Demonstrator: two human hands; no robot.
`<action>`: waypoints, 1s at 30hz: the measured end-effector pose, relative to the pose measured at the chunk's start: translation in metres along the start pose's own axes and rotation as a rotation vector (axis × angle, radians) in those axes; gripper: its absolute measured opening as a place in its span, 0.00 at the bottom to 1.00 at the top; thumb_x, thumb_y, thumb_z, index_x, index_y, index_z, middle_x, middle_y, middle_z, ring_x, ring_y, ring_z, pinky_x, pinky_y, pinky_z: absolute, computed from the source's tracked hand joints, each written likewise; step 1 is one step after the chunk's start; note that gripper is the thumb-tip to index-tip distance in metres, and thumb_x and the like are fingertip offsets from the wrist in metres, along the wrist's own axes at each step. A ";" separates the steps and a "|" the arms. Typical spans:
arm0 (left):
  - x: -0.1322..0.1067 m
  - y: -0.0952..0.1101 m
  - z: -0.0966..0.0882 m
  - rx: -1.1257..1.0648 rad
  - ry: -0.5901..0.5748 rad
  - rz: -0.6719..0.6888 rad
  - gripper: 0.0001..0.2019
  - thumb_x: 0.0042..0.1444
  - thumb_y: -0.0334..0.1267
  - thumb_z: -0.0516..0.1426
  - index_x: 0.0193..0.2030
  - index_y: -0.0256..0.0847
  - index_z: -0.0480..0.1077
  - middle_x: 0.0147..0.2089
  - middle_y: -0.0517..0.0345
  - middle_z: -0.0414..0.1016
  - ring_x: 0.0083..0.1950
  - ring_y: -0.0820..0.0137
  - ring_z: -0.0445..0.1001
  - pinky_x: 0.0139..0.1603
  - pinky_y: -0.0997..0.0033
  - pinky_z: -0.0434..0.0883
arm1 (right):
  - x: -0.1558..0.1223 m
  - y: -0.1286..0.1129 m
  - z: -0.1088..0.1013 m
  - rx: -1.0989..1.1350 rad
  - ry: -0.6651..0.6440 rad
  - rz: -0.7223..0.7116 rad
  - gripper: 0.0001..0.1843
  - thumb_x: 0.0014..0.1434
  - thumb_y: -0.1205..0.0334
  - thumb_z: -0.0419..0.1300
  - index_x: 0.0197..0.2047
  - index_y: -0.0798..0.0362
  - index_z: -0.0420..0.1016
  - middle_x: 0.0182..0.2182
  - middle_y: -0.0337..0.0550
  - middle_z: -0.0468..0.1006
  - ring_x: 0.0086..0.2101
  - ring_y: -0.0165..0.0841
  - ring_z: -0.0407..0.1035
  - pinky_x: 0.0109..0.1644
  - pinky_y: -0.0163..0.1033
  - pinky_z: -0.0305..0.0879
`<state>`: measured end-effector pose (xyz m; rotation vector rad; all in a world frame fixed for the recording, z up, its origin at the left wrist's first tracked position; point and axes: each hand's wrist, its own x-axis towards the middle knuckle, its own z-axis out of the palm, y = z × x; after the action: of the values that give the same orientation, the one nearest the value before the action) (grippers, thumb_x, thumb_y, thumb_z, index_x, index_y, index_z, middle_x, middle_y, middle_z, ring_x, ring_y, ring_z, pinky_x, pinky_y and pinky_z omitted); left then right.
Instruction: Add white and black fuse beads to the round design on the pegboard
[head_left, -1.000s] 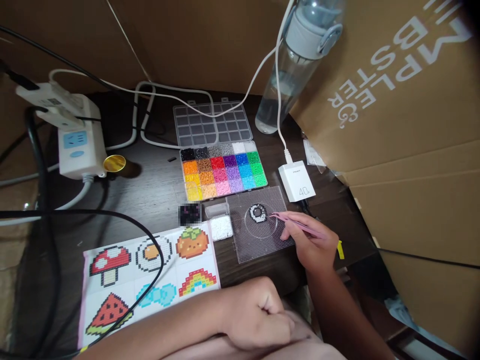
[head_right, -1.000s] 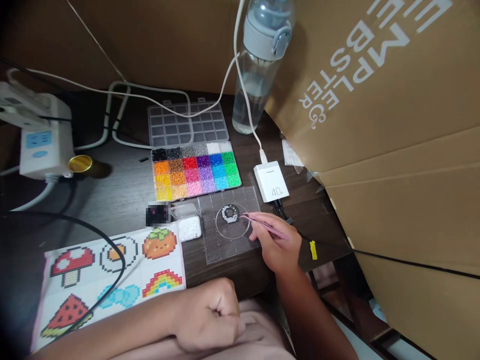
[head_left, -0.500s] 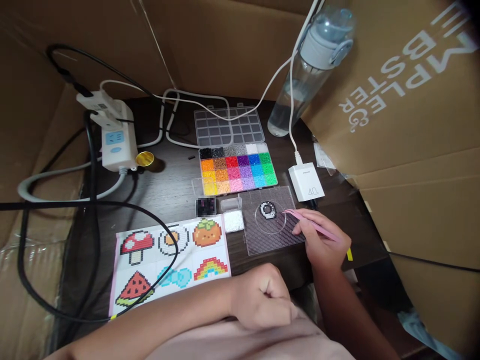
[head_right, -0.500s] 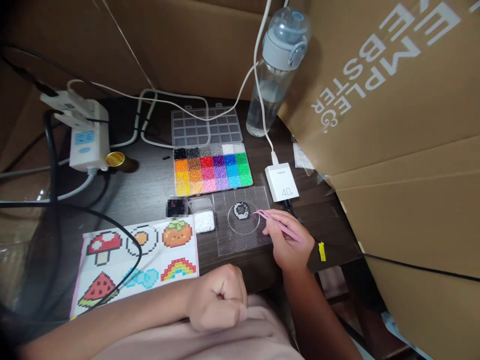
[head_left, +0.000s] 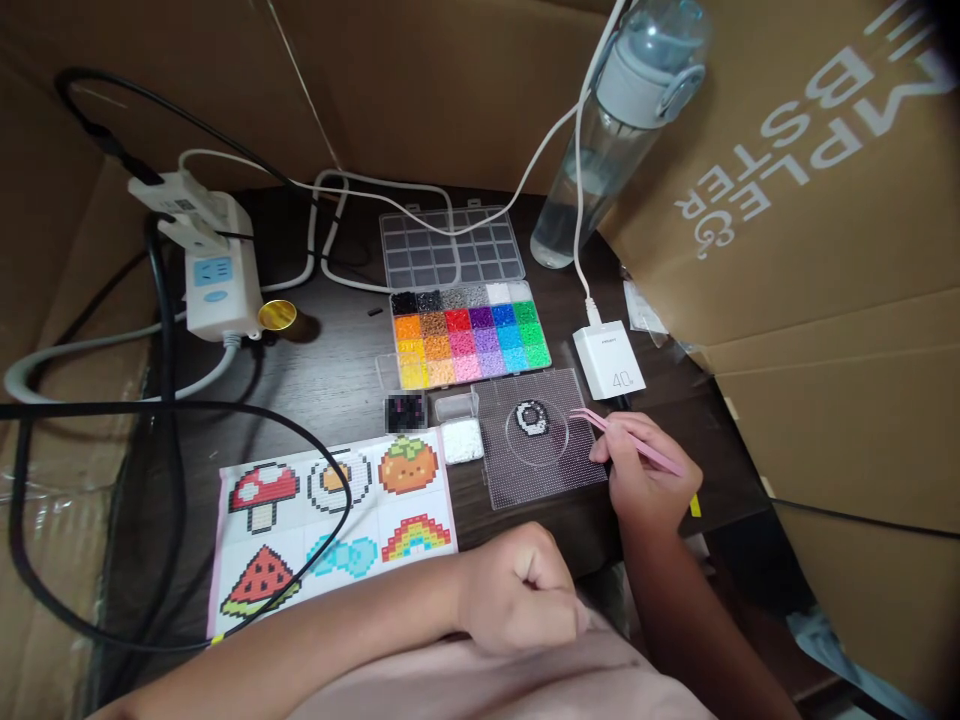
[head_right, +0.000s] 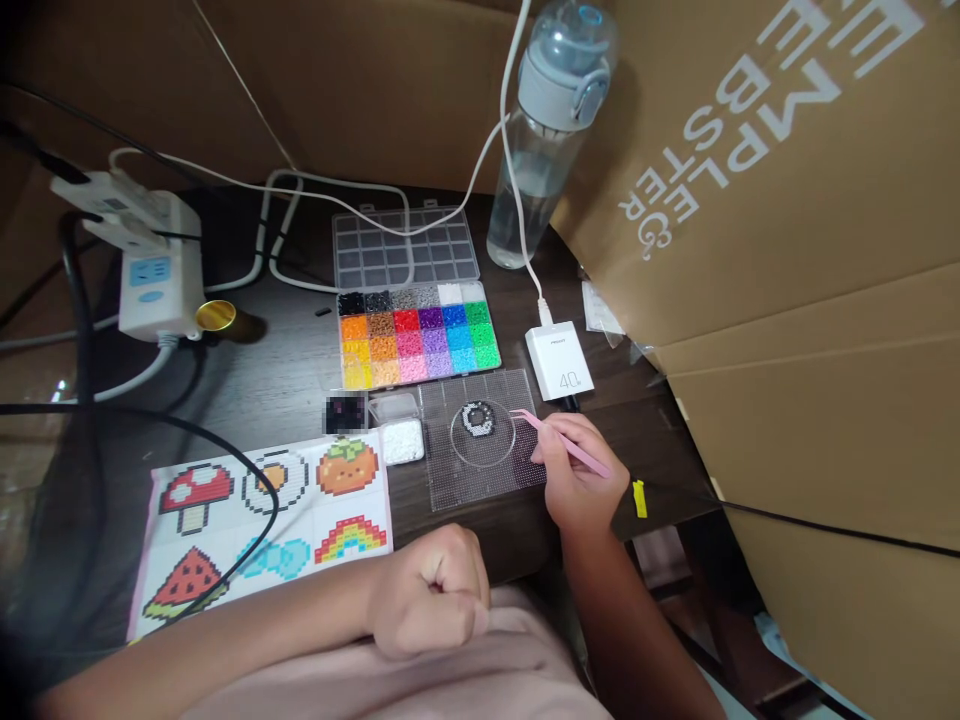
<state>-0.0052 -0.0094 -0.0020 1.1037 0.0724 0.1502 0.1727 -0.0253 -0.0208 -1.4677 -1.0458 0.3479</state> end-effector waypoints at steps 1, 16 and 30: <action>0.000 0.000 0.000 0.001 0.006 -0.008 0.26 0.55 0.36 0.54 0.14 0.43 0.41 0.18 0.68 0.39 0.22 0.79 0.39 0.24 0.66 0.43 | 0.000 0.000 0.000 0.003 -0.005 0.001 0.07 0.60 0.65 0.62 0.30 0.55 0.77 0.20 0.39 0.72 0.27 0.34 0.72 0.33 0.42 0.70; -0.003 -0.007 0.002 0.030 0.076 -0.135 0.24 0.57 0.38 0.54 0.14 0.41 0.46 0.19 0.67 0.41 0.21 0.81 0.42 0.23 0.69 0.43 | -0.003 0.007 0.003 0.077 0.138 0.136 0.10 0.58 0.59 0.65 0.38 0.57 0.77 0.16 0.32 0.67 0.15 0.26 0.63 0.21 0.35 0.65; 0.000 -0.008 0.006 0.012 0.068 -0.146 0.24 0.55 0.42 0.56 0.14 0.41 0.49 0.20 0.67 0.41 0.22 0.81 0.42 0.23 0.69 0.44 | -0.009 0.002 -0.005 0.200 0.031 0.031 0.14 0.65 0.63 0.58 0.53 0.47 0.76 0.26 0.39 0.81 0.19 0.31 0.74 0.22 0.37 0.70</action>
<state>-0.0035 -0.0179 -0.0063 1.1010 0.2143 0.0568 0.1718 -0.0350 -0.0253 -1.3067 -0.9369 0.4381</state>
